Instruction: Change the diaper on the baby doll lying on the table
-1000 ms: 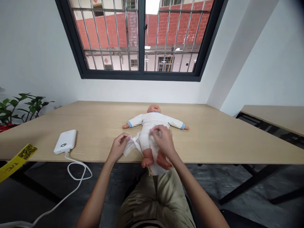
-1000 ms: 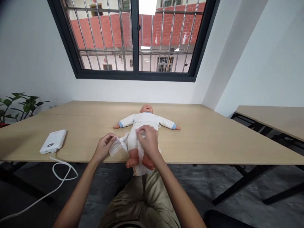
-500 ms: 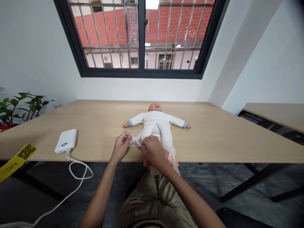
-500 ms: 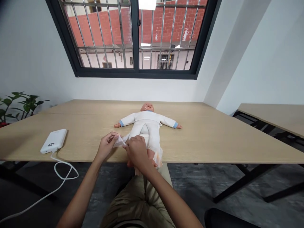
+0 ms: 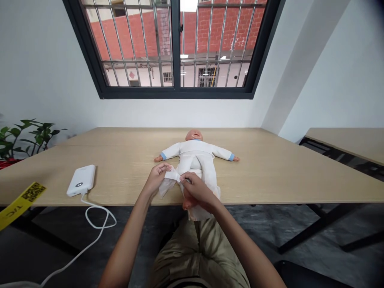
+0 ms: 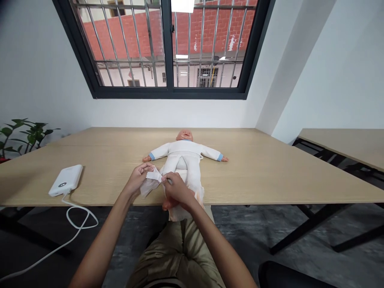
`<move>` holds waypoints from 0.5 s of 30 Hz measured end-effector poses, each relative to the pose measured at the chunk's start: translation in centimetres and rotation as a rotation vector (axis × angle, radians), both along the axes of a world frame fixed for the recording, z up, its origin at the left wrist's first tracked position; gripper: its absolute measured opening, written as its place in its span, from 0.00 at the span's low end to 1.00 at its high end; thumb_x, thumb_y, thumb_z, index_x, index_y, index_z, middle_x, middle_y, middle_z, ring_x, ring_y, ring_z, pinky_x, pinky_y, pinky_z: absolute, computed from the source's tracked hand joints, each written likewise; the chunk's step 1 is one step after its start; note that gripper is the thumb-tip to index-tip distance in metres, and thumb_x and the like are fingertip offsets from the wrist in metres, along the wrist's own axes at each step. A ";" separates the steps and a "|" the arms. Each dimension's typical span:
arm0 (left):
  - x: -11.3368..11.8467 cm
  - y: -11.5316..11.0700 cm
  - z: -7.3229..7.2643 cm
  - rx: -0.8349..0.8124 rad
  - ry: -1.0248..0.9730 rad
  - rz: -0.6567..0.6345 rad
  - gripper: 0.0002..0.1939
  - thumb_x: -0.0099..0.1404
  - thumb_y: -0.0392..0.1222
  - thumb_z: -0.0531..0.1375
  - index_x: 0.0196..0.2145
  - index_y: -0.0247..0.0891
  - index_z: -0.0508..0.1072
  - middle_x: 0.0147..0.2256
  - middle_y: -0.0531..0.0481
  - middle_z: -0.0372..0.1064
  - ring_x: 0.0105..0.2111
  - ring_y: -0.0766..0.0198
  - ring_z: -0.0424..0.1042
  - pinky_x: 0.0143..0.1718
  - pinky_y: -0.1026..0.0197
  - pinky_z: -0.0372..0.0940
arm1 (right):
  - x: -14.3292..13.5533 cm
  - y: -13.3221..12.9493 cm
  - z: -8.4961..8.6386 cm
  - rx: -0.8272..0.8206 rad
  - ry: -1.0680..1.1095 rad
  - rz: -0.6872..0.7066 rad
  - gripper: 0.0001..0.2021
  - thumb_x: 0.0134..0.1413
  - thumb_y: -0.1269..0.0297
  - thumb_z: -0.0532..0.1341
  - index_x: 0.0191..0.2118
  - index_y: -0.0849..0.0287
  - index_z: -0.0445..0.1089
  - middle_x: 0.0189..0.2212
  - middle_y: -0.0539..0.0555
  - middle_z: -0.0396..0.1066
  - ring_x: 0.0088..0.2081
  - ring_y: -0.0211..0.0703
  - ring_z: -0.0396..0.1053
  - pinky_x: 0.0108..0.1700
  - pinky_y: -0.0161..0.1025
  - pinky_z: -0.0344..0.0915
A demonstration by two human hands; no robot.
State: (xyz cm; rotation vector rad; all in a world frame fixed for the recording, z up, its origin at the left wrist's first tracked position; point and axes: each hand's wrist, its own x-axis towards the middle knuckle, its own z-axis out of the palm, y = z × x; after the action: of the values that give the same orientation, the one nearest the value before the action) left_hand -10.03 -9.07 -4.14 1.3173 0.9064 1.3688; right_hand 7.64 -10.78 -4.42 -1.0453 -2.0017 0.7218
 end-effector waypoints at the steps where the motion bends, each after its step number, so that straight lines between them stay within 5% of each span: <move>1: 0.2 0.0 0.1 0.011 -0.004 -0.013 0.18 0.53 0.52 0.66 0.29 0.36 0.67 0.25 0.54 0.68 0.23 0.69 0.65 0.26 0.67 0.60 | 0.0 -0.1 0.0 -0.027 0.021 0.010 0.09 0.59 0.67 0.53 0.32 0.60 0.69 0.35 0.53 0.72 0.41 0.42 0.66 0.47 0.39 0.61; 7: -0.4 -0.2 0.4 0.041 0.060 -0.043 0.17 0.57 0.53 0.65 0.29 0.36 0.67 0.22 0.53 0.69 0.22 0.67 0.67 0.27 0.66 0.61 | 1.5 -1.1 1.1 0.024 0.227 -0.073 0.11 0.59 0.59 0.54 0.39 0.58 0.70 0.41 0.56 0.72 0.45 0.46 0.68 0.51 0.43 0.62; 10: -1.4 -0.1 0.5 -0.040 0.161 -0.070 0.21 0.58 0.58 0.62 0.31 0.35 0.69 0.23 0.48 0.72 0.23 0.62 0.70 0.28 0.62 0.63 | 5.3 0.0 1.5 0.170 0.327 -0.329 0.14 0.59 0.57 0.54 0.43 0.59 0.69 0.45 0.59 0.71 0.46 0.46 0.68 0.51 0.45 0.64; 13: -1.2 0.2 0.3 -0.062 0.231 -0.009 0.25 0.58 0.63 0.59 0.31 0.34 0.70 0.26 0.45 0.73 0.23 0.62 0.70 0.29 0.61 0.63 | 9.8 1.5 0.4 0.167 0.177 -0.613 0.14 0.55 0.59 0.54 0.41 0.63 0.69 0.43 0.63 0.72 0.42 0.50 0.69 0.46 0.47 0.65; 15: -0.3 0.3 0.2 -0.049 0.276 0.026 0.26 0.58 0.64 0.58 0.31 0.34 0.70 0.25 0.47 0.72 0.23 0.63 0.68 0.29 0.62 0.62 | 11.9 1.8 -1.1 0.014 0.042 -0.601 0.13 0.52 0.60 0.56 0.39 0.63 0.70 0.39 0.63 0.73 0.39 0.50 0.70 0.44 0.46 0.65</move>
State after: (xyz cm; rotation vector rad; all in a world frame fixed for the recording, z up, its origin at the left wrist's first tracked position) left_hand -10.30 -8.78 -3.93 1.4843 1.1386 1.1938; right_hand 19.52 -9.01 -5.51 -1.5090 -1.5263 0.3963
